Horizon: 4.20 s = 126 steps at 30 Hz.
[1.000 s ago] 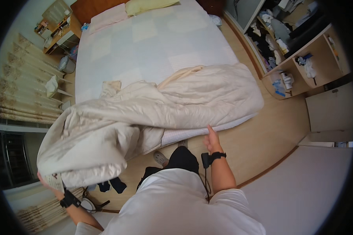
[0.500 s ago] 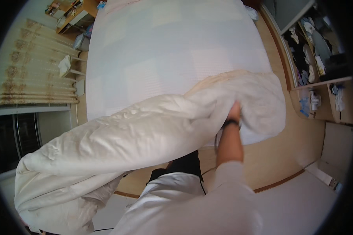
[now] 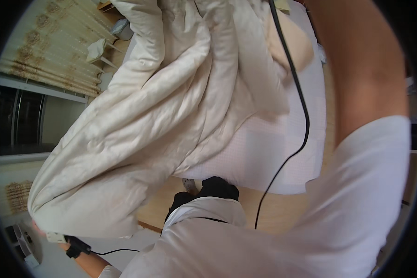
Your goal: The person uses a handheld electric bed vacuum to clean the mattress surface, then spreads a duvet over the bed. The person moves the vacuum across the mattress, opens the dustbin, and wraps the power cord before placing the device aside.
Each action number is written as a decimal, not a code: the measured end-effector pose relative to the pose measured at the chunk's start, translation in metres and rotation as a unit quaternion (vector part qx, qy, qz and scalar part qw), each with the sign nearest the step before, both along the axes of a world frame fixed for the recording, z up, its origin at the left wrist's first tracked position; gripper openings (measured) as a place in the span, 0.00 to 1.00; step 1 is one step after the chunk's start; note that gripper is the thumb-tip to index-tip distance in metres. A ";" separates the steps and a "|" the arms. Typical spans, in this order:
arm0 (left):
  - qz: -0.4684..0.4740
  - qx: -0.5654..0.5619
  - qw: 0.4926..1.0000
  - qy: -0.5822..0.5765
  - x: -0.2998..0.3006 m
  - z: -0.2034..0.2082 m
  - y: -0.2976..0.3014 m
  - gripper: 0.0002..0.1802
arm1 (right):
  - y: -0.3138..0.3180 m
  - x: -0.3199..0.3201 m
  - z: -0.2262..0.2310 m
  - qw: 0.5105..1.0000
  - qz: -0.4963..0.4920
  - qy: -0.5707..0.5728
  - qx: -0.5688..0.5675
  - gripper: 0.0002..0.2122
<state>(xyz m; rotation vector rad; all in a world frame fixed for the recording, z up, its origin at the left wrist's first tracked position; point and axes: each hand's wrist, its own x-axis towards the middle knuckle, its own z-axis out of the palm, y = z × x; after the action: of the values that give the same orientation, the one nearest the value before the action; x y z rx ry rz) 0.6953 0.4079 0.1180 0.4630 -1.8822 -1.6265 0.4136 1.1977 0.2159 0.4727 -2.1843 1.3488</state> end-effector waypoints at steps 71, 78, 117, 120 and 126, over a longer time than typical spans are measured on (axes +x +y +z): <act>-0.125 0.143 0.683 -0.705 0.032 -0.662 0.122 0.27 | -0.045 0.737 -0.709 0.408 -0.619 -0.529 -0.414 0.16; -0.168 0.351 0.701 -0.597 0.016 -0.685 0.183 0.29 | -0.040 0.738 -0.766 0.362 -0.608 -0.516 -0.482 0.33; -0.105 -0.037 0.897 -0.428 0.013 -0.393 -0.170 0.27 | -0.074 0.989 -0.027 0.570 -0.777 0.070 -0.259 0.22; -0.045 0.006 0.923 -0.382 0.032 -0.394 -0.191 0.27 | -0.046 1.044 -0.023 0.580 -0.810 -0.084 0.008 0.22; -0.065 -0.074 0.992 -0.075 -0.101 -0.343 -0.174 0.27 | 0.016 1.006 -0.057 0.635 -0.759 -0.124 0.072 0.24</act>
<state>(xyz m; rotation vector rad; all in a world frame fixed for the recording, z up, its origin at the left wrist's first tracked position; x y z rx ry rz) 0.5940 0.2334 -0.2248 0.4179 -2.1683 -1.5556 1.4195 1.2141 0.1590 -1.3593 -1.7788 0.2024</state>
